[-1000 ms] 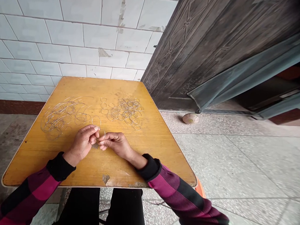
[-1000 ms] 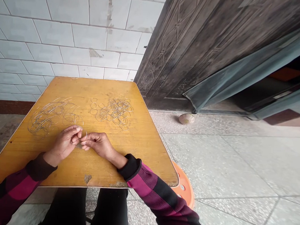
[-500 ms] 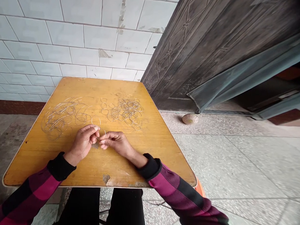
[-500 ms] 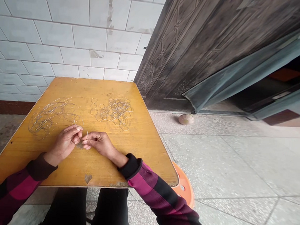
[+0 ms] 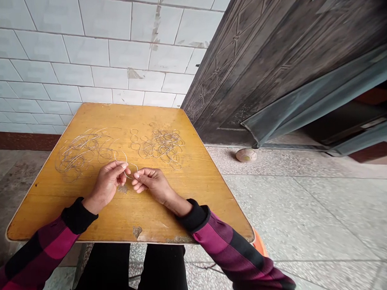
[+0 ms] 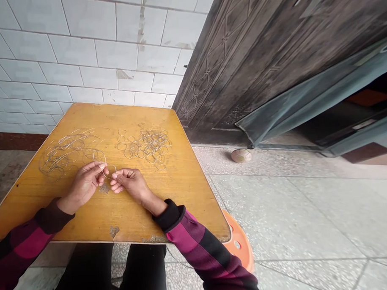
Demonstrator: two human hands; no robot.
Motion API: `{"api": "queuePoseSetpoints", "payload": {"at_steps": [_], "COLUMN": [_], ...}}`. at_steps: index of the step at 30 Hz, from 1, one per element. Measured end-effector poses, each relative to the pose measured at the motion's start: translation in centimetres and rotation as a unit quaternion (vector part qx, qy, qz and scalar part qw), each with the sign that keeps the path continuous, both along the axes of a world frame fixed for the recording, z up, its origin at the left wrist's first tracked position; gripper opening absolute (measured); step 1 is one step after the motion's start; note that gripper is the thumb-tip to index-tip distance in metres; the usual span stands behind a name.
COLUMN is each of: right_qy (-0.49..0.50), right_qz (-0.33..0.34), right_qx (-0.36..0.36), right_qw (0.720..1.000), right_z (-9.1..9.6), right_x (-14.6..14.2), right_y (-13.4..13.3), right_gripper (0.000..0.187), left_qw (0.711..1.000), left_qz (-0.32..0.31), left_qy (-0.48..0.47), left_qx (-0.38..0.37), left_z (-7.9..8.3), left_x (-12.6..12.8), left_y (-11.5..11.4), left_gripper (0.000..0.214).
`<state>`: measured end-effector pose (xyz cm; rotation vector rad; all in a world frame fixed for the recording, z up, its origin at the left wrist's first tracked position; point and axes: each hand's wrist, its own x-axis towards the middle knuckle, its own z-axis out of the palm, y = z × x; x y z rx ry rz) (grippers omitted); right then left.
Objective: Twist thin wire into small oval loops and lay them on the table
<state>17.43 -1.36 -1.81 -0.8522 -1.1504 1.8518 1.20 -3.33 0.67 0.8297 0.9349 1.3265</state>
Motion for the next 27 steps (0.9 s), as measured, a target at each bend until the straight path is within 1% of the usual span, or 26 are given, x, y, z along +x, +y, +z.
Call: {"api": "queuePoseSetpoints", "payload": {"at_steps": [4, 8, 13, 16, 19, 22, 27], "right_qy": [0.006, 0.021, 0.054, 0.071, 0.086, 0.093, 0.096], "right_qz": [0.0, 0.001, -0.002, 0.018, 0.038, 0.045, 0.077], "right_qx": [-0.001, -0.003, -0.034, -0.063, -0.083, -0.089, -0.087], "right_qw": [1.0, 1.0, 0.998, 0.995, 0.992, 0.991, 0.989], "right_z": [-0.06, -0.05, 0.14, 0.24, 0.23, 0.17, 0.26], "right_x": [0.05, 0.05, 0.05, 0.11, 0.16, 0.16, 0.11], "right_y": [0.1, 0.11, 0.1, 0.2, 0.35, 0.44, 0.32], "right_gripper": [0.033, 0.03, 0.035, 0.039, 0.039, 0.038, 0.037], "left_qw": [1.0, 1.0, 0.999, 1.0, 1.0, 0.999, 0.999], "left_qz": [0.011, 0.017, 0.016, 0.018, 0.02, 0.018, -0.007], "left_qy": [-0.022, -0.019, -0.023, -0.012, 0.009, 0.025, 0.043], "left_qx": [-0.004, -0.011, -0.019, -0.005, 0.008, 0.015, 0.027], "left_z": [-0.19, -0.62, -0.9, -0.88, -0.85, -0.8, -0.69], "left_x": [0.01, 0.13, 0.37, 0.43, 0.47, 0.52, 0.54], "left_y": [0.06, 0.08, 0.01, 0.05, 0.09, 0.04, -0.08], "left_gripper": [0.019, 0.018, 0.025, 0.027, 0.027, 0.027, 0.027]}}
